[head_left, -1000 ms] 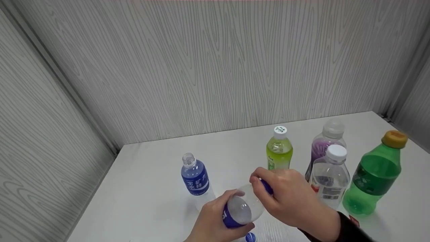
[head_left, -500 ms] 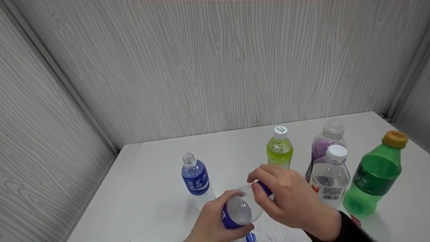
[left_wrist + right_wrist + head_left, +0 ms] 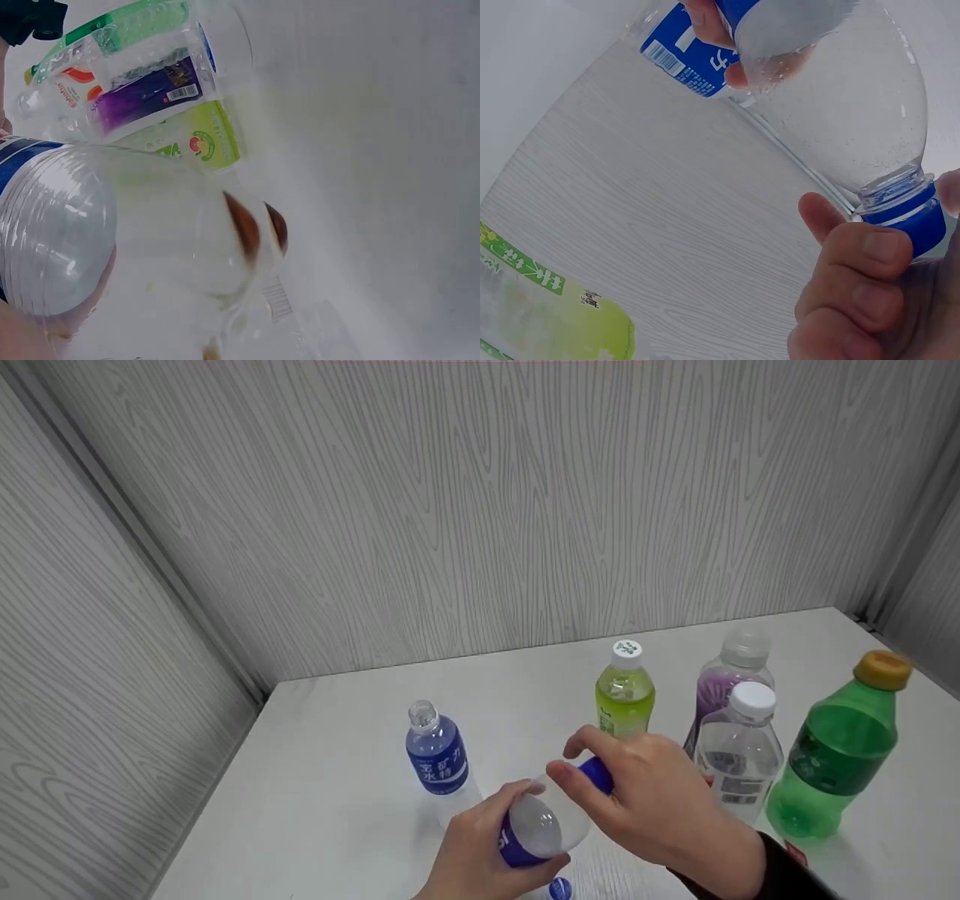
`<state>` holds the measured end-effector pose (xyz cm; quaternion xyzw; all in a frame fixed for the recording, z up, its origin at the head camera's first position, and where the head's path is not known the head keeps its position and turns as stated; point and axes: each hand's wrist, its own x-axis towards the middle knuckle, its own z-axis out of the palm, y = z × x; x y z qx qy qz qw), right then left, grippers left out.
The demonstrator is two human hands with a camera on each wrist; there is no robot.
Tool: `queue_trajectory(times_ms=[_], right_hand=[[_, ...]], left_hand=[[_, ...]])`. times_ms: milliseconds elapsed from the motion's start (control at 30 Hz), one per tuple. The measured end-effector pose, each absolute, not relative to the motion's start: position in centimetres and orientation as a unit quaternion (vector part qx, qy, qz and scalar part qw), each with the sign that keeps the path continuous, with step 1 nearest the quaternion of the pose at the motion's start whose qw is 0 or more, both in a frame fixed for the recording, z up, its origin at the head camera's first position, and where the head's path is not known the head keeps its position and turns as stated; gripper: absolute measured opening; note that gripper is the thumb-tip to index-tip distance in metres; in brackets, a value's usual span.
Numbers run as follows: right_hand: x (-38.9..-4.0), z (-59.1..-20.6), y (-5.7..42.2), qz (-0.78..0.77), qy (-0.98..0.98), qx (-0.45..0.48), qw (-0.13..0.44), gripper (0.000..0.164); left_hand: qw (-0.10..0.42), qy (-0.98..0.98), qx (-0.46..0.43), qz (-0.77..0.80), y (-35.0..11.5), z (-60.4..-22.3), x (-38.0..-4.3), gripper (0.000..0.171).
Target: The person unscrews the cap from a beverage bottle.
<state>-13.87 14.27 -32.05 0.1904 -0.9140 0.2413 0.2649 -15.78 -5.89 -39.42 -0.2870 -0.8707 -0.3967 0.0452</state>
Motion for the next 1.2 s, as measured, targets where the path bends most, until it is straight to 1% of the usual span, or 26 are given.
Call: queue_trajectory(times_ms=[167, 333, 500, 700, 833, 933, 1067, 1167, 1200], right_hand=[[-14.0, -32.1, 14.1, 0.225, -0.911, 0.202, 0.279, 0.024], [-14.0, -32.2, 14.2, 0.223, -0.906, 0.217, 0.286, 0.019], [-14.2, -32.5, 14.4, 0.230, -0.891, 0.249, 0.302, 0.013], [-14.8, -32.8, 14.7, 0.235, -0.853, 0.319, 0.340, 0.010], [-15.2, -32.9, 14.9, 0.233, -0.831, 0.359, 0.355, 0.009], [-15.3, -33.0, 15.1, 0.230, -0.825, 0.376, 0.354, 0.010], [-15.4, -33.0, 15.2, 0.230, -0.823, 0.385, 0.347, 0.010], [-15.2, -32.8, 15.3, 0.226, -0.837, 0.364, 0.340, 0.007], [-15.2, -32.7, 15.3, 0.225, -0.844, 0.350, 0.337, 0.009]], left_hand=[[0.061, -0.872, -0.293, -0.386, -5.8, -39.6, -15.8, 0.063], [0.055, -0.870, -0.294, -0.393, -5.9, -39.6, -15.9, 0.062], [0.013, -0.854, -0.307, -0.420, -6.2, -39.6, -16.1, 0.059], [-0.063, -0.811, -0.335, -0.476, -6.5, -39.6, -16.7, 0.054], [-0.110, -0.793, -0.338, -0.495, -6.6, -39.6, -17.0, 0.053], [-0.121, -0.791, -0.338, -0.495, -6.7, -39.6, -17.0, 0.053], [-0.116, -0.792, -0.341, -0.492, -6.7, -39.6, -17.0, 0.053], [-0.124, -0.799, -0.318, -0.494, -6.6, -39.5, -17.0, 0.053], [-0.127, -0.805, -0.305, -0.494, -6.6, -39.4, -16.9, 0.052]])
